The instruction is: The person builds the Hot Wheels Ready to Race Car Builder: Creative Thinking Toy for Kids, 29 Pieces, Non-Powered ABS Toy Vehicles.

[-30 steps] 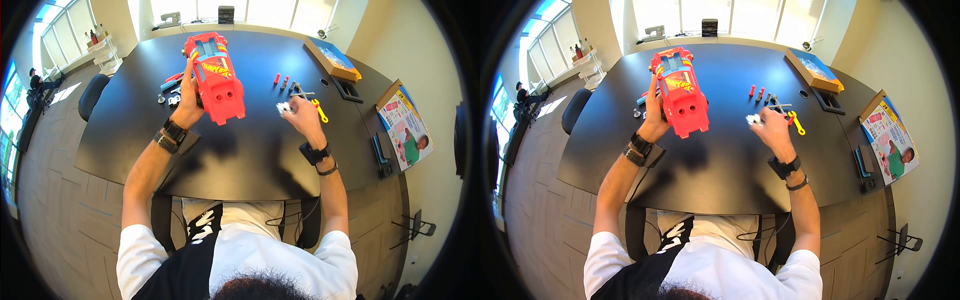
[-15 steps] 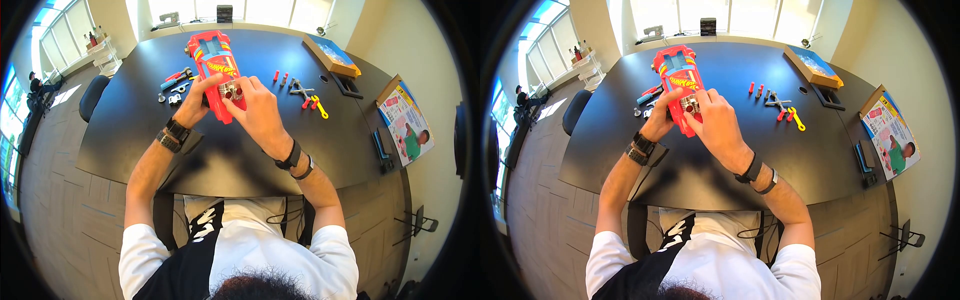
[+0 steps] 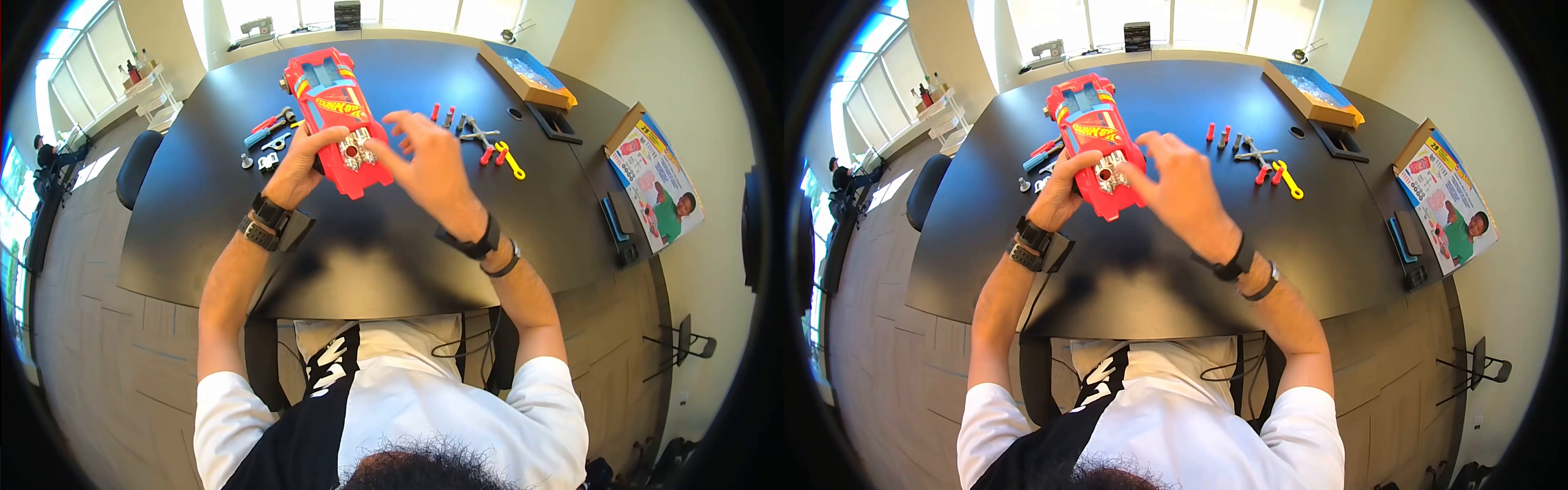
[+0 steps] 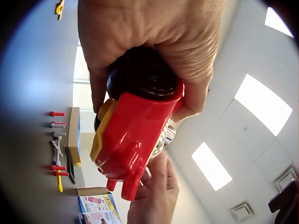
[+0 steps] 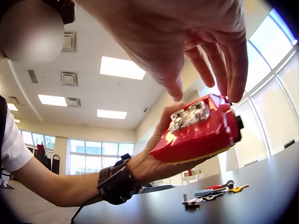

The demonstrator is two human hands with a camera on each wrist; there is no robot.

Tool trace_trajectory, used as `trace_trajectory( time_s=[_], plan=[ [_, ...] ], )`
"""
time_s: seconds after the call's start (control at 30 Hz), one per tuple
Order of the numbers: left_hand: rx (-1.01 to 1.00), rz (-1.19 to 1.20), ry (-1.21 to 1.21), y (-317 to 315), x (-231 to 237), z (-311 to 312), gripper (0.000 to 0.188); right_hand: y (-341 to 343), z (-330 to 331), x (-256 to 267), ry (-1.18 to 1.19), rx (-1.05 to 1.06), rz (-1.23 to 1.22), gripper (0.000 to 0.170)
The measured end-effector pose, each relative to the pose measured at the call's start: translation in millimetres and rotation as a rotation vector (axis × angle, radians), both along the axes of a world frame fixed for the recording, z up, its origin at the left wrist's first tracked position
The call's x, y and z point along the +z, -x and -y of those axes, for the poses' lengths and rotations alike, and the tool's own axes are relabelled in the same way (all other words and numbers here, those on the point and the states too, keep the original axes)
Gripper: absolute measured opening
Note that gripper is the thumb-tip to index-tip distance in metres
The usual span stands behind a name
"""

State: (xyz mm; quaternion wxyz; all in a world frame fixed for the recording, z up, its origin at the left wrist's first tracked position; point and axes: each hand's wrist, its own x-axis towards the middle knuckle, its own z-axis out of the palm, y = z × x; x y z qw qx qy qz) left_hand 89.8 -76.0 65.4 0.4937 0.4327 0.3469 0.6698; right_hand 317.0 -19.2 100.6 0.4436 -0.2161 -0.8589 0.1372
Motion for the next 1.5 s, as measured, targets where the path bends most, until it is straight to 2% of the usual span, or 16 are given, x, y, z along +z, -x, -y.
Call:
trace_trajectory(
  time_s=[0.07,0.17,0.33,0.43,0.53,0.67,0.73,0.8,0.83,0.9,0.93,1.0,1.1,1.27,1.37,1.5],
  plan=[
    [0.017,-0.007,-0.012,2,4,3,0.060,-13,-34,-4,-0.066,-0.106,0.008,0.032],
    [0.032,0.019,-0.024,4,5,5,0.058,-48,-103,-16,-0.105,-0.270,0.278,0.023],
    [0.074,0.093,-0.009,8,3,6,0.057,-105,-217,-89,-0.167,-0.507,0.561,0.021],
    [0.030,0.121,0.006,10,5,6,0.063,-123,-230,-115,-0.175,-0.491,0.752,0.020],
    [0.044,0.101,-0.021,10,3,3,0.057,-119,-233,-136,-0.077,-0.528,0.921,0.013],
    [0.015,0.115,-0.030,9,6,7,0.057,-105,-209,-132,-0.111,-0.376,0.941,0.010],
    [0.019,0.109,-0.016,10,5,6,0.057,-86,-162,-89,-0.033,-0.264,0.833,0.011],
    [0.032,0.059,-0.034,9,5,5,0.060,-63,-123,-54,0.102,-0.150,0.514,0.015],
    [0.045,0.054,-0.029,8,5,5,0.058,-54,-109,-40,0.104,-0.147,0.515,0.015],
    [0.057,0.040,-0.018,8,4,4,0.058,-37,-84,-17,0.085,0.143,0.175,0.024],
    [0.067,0.025,-0.010,9,4,4,0.057,-29,-69,-5,0.085,0.143,0.174,0.024],
    [0.065,0.004,-0.011,7,6,5,0.057,-18,-39,13,0.175,0.394,-0.072,0.024],
    [0.060,-0.032,-0.020,4,11,8,0.056,-4,-10,18,0.276,0.553,-0.199,0.022],
    [0.078,-0.053,-0.018,-3,17,14,0.052,8,6,12,0.211,0.552,-0.156,0.022],
    [0.042,-0.014,-0.042,-6,22,17,0.053,18,3,4,-0.238,0.377,-0.100,0.018],
    [0.073,-0.058,-0.045,-4,21,13,0.052,11,4,12,-0.458,0.180,0.055,0.021]
  ],
)
